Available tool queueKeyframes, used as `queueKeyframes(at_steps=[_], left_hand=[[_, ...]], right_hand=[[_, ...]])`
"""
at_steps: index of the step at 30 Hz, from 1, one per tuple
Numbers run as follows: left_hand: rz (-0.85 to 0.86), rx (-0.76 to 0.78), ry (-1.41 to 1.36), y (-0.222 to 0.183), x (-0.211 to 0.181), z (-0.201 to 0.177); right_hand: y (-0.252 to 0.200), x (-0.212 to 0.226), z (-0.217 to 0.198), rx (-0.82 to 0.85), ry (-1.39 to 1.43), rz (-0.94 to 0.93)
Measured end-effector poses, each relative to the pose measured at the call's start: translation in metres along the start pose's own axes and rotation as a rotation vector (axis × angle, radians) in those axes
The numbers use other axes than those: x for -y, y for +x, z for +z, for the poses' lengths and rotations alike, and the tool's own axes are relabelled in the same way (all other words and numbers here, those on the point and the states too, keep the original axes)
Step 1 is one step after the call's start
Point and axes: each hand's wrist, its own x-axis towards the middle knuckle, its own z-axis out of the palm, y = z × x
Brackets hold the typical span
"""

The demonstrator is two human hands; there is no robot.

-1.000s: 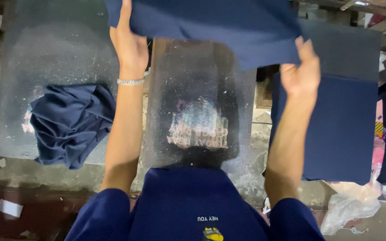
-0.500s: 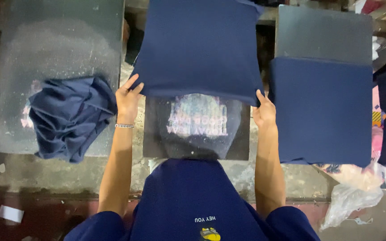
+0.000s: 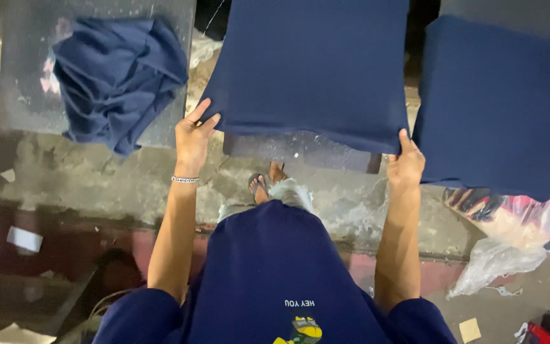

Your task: The person is placing and aligning fabric pieces onto a series of printing boards in preparation for screen printing.

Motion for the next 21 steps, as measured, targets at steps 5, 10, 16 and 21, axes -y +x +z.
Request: queueKeyframes(at_steps=[5,10,16,21], left_hand=[[-0.028,0.063,-0.001,-0.053,-0.015,-0.012],[-0.042,0.074,0.024,-0.088,-0.02,-0.031],[-0.138,0.047,0.145,-0.112,-0.046,-0.012],[-0.254,-0.018,0.205,-0.109,-0.071,0.01]], right_hand=[[-0.062,0.011,-0.01,-0.01,-0.022,-0.046],[-0.09,0.003,-0.037,-0.024,-0.067,-0.049],[-0.078,-0.027,-0.061,-0.009,-0.108,-0.028],[-0.01,-0.061,-0.105,0.139,-0.294,-0.099]])
